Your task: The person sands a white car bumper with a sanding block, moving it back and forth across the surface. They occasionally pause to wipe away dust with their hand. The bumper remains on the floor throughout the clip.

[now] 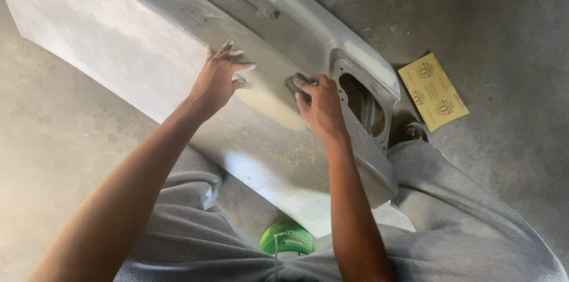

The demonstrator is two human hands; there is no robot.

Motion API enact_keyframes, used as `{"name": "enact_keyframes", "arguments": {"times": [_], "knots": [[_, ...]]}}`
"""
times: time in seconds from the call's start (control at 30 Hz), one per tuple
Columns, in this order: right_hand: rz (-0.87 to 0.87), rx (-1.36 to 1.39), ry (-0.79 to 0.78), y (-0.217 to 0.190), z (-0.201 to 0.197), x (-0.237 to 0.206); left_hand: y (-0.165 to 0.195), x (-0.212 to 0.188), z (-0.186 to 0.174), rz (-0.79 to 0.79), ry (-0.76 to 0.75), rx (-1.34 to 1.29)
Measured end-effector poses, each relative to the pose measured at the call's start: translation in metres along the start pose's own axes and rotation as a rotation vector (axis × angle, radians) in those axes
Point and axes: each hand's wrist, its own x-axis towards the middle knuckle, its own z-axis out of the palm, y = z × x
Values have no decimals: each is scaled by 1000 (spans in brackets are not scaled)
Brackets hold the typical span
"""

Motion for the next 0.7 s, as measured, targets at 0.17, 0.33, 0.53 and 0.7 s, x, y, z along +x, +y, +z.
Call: {"name": "enact_keyframes", "arguments": {"times": [0.17,0.33,0.53,0.7], "knots": [[44,-21,-39,0,-1,3,-2,0,0,24,5,11],[104,-65,-13,-5,-4,4,-1,0,-1,6,4,-1],[-2,-163,73,-3,-6,8,-1,1,-2,6,0,2],[66,-64,-32,5,-6,12,-2,1,-1,-5,-3,-2]]}}
